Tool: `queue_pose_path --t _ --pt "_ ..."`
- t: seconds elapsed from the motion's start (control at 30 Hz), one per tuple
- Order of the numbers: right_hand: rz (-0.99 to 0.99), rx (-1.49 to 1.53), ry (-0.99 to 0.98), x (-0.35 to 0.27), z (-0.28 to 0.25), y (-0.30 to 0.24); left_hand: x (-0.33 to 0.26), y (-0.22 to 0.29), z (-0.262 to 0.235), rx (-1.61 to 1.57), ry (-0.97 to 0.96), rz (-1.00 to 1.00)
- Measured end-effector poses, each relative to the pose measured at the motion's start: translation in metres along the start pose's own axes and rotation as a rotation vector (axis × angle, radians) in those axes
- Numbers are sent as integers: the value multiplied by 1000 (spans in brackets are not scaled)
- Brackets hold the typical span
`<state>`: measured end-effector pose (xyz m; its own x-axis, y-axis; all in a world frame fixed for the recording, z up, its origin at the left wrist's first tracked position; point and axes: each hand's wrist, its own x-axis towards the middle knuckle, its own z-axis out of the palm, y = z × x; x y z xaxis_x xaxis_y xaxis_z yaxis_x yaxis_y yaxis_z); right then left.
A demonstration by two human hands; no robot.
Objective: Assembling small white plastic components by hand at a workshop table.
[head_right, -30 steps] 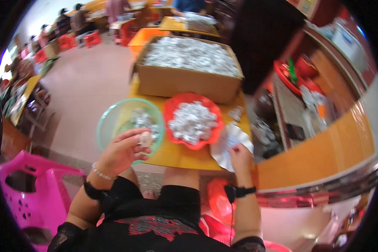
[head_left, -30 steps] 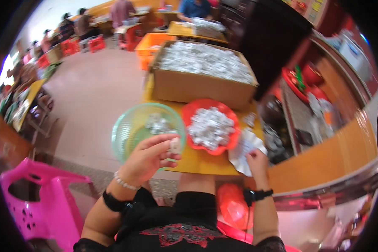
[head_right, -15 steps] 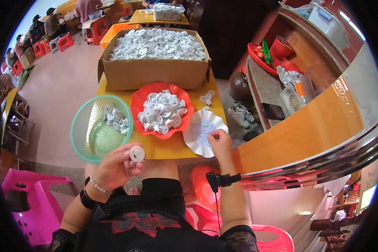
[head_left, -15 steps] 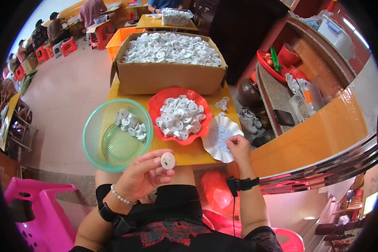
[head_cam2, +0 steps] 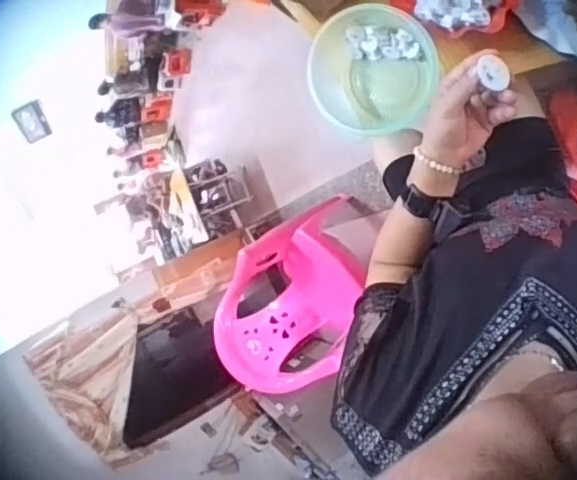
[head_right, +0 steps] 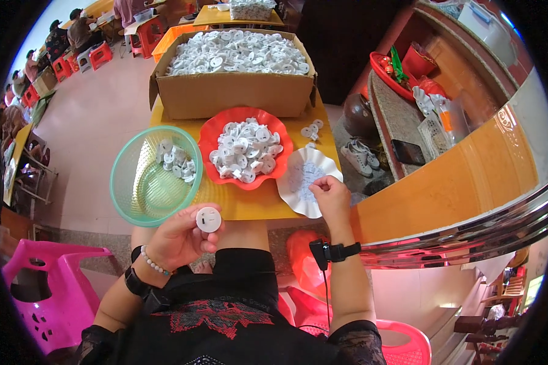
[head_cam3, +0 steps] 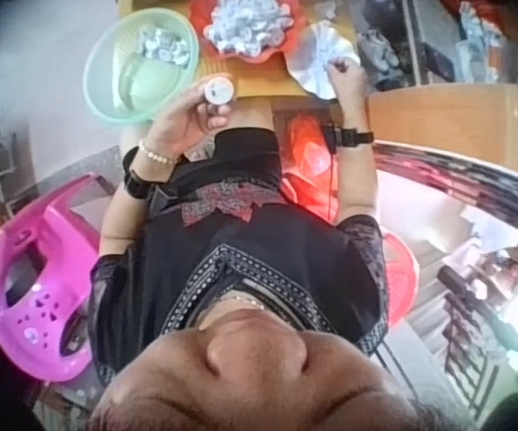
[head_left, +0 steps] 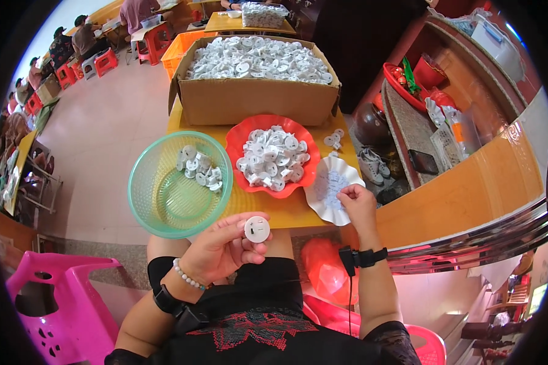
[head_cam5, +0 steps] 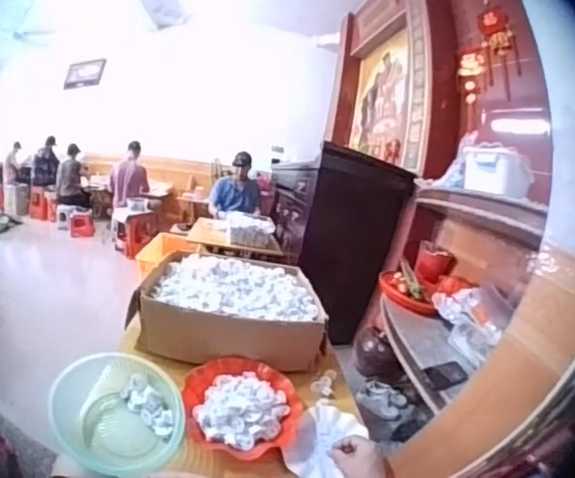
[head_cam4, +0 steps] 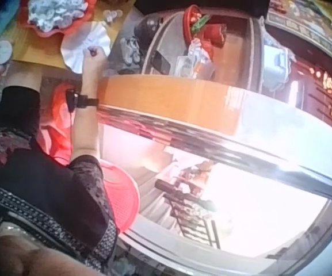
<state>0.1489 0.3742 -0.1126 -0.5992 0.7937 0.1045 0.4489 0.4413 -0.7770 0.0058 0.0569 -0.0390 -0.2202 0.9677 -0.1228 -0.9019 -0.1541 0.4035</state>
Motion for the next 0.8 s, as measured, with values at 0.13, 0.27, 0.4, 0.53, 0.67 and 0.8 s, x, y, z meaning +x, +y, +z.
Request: queue_pose_path --t 0.13,0.27,0.4,0.53,0.67,0.8 --pt "-76 -62 30 -2 -5 -9 -2 1 0 16 -13 2" --pt "114 139 -50 2 -7 -9 -3 2 -1 13 34 6" --pt "110 318 -113 5 -10 1 -3 1 4 17 99 16" --pt "165 440 -144 2 -14 -9 -2 2 7 53 166 18" --pt "158 455 -146 -1 -16 -18 -2 1 2 32 25 5" --pt "217 643 -213 -19 -18 -56 -2 2 4 55 6 -18"
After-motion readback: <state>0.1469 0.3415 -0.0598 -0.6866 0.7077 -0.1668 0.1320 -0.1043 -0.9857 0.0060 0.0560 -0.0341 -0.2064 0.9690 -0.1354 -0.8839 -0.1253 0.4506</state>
